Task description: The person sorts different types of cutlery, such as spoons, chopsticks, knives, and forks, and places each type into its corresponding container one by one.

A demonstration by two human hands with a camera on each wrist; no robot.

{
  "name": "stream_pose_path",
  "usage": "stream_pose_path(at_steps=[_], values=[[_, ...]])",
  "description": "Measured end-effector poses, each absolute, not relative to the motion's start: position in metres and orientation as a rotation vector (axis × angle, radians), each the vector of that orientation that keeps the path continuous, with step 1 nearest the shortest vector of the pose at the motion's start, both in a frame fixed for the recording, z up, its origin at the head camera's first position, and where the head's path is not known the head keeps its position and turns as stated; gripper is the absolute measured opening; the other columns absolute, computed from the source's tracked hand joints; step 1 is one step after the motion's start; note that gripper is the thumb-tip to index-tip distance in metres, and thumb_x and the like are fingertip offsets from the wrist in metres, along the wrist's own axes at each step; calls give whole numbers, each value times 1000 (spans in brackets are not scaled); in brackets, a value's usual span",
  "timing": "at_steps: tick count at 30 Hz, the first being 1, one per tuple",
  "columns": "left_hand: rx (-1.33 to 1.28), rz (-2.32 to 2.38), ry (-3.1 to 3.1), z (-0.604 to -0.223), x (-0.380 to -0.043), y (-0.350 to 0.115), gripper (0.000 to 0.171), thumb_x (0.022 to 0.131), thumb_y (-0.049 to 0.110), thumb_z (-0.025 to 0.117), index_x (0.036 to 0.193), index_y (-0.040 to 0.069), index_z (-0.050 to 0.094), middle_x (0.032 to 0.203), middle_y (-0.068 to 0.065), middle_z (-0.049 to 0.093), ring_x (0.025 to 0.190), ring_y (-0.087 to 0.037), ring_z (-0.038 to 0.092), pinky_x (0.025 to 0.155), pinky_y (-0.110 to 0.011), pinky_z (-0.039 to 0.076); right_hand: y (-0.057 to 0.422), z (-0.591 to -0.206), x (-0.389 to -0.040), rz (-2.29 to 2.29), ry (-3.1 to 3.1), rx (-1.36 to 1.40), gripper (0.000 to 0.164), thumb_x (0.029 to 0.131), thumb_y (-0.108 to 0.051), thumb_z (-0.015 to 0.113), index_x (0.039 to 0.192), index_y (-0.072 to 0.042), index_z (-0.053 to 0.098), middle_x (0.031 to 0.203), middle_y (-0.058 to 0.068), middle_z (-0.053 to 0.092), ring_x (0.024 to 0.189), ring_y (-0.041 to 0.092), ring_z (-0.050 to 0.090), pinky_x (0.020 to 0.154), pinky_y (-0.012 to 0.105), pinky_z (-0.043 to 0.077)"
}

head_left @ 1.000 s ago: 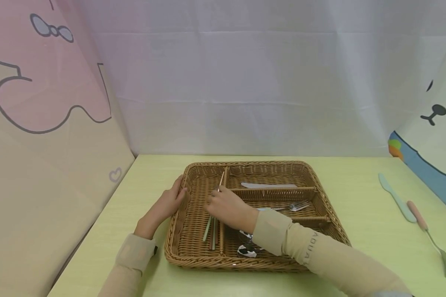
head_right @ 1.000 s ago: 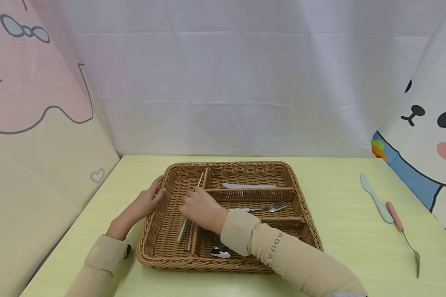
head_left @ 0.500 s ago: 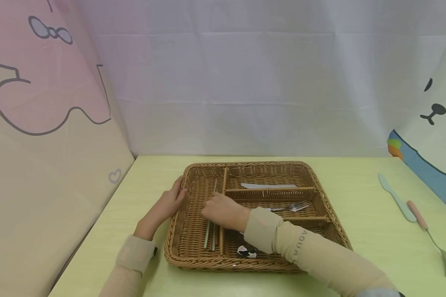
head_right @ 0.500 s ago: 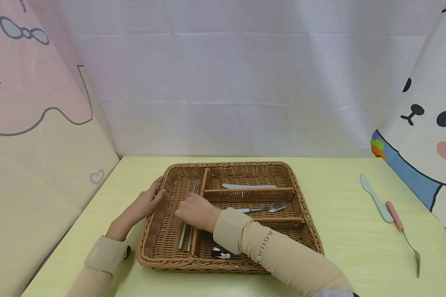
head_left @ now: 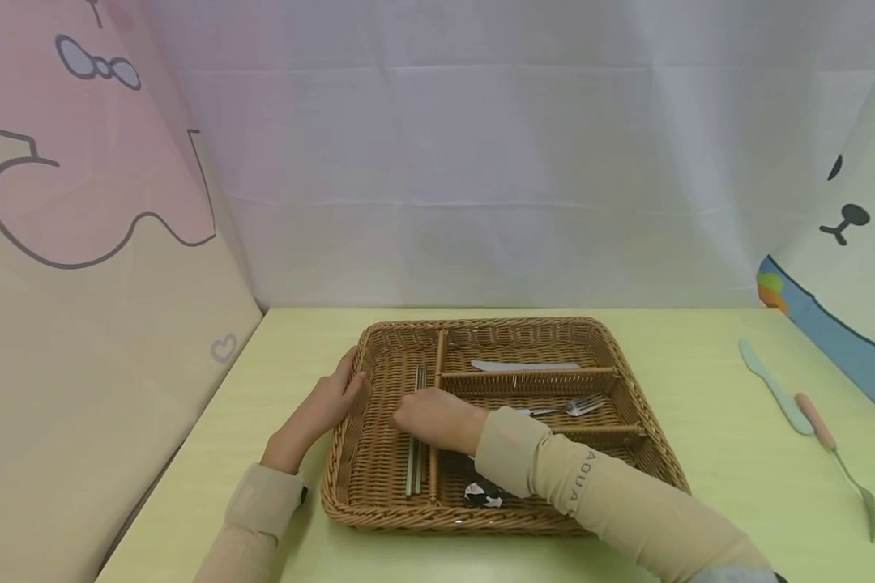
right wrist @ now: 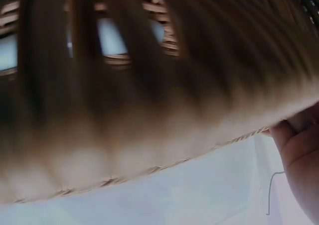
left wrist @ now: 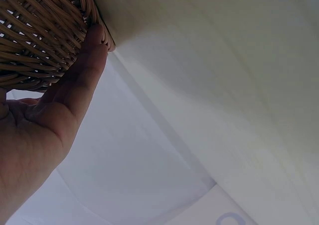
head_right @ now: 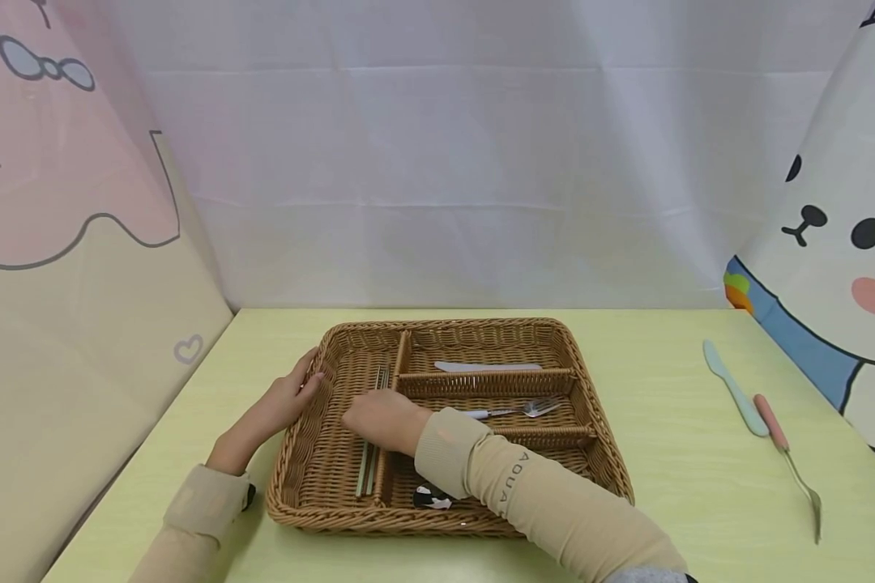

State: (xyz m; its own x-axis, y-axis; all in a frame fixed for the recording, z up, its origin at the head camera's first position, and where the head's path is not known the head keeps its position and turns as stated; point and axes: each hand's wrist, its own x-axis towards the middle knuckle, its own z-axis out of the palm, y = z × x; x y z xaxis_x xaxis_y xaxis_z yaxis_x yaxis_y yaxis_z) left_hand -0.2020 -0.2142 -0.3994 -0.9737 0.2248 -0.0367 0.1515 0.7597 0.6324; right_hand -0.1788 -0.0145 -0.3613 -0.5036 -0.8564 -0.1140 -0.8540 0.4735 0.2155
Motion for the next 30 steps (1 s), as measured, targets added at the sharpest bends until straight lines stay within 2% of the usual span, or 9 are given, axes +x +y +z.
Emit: stream_pose_path(at_steps=[2, 8, 14, 17, 21, 26, 29, 30], values=[[302, 1001, 2845, -399, -202, -214, 58, 101, 26, 30, 147, 4, 4, 74, -12, 55, 39, -14, 40, 48, -30, 42, -15, -363, -180, -361, -2718, 1556, 15, 89, -12, 58, 96, -20, 68, 85, -7, 67, 71, 5, 59, 65, 16, 48], [314, 997, 2850, -399, -202, -214, 57, 101, 25, 30, 147, 3, 4, 80, -13, 57, 40, -14, 41, 49, -29, 42, -14, -365, -183, -269, -2789, 1558, 17, 91, -11, 55, 99, -19, 69, 86, -5, 68, 69, 5, 60, 63, 16, 48], [308, 1002, 2829, -398, -201, -214, 58, 101, 26, 30, 147, 4, 2, 72, -11, 54, 38, -12, 36, 47, -30, 41, -14, -368, -185, -194, -2878, 1538, 21, 92, -12, 52, 105, -18, 68, 92, -5, 69, 75, 5, 62, 68, 17, 49], [314, 1001, 2836, -398, -201, -214, 58, 101, 26, 30, 147, 3, 3, 76, -13, 56, 39, -13, 38, 49, -29, 42, -14, -369, -186, -182, -2885, 1536, 22, 93, -12, 51, 107, -18, 67, 93, -5, 68, 77, 6, 62, 69, 17, 49], [316, 995, 2845, -399, -201, -214, 58, 101, 26, 30, 147, 3, 3, 82, -14, 58, 41, -14, 43, 51, -28, 42, -13, -368, -186, -182, -2872, 1536, 22, 92, -11, 52, 107, -19, 67, 93, -5, 68, 80, 6, 61, 72, 18, 49], [315, 992, 2845, -399, -201, -214, 58, 101, 27, 30, 147, 4, 3, 80, -14, 57, 41, -14, 44, 51, -28, 43, -11, -365, -185, -287, -2766, 1554, 21, 91, -11, 55, 105, -21, 68, 88, -6, 67, 73, 5, 60, 67, 19, 48], [322, 997, 2844, -399, -201, -214, 58, 101, 26, 30, 147, 4, 3, 76, -14, 56, 39, -14, 40, 49, -29, 42, -9, -361, -184, -377, -2689, 1533, 22, 90, -13, 57, 107, -23, 67, 92, -7, 67, 78, 6, 61, 71, 22, 49], [328, 998, 2846, -399, -201, -215, 58, 101, 26, 30, 147, 4, 3, 79, -16, 58, 40, -14, 40, 49, -29, 42, -9, -360, -183, -402, -2672, 1521, 23, 90, -15, 57, 110, -24, 66, 94, -7, 67, 82, 7, 61, 74, 24, 50]])
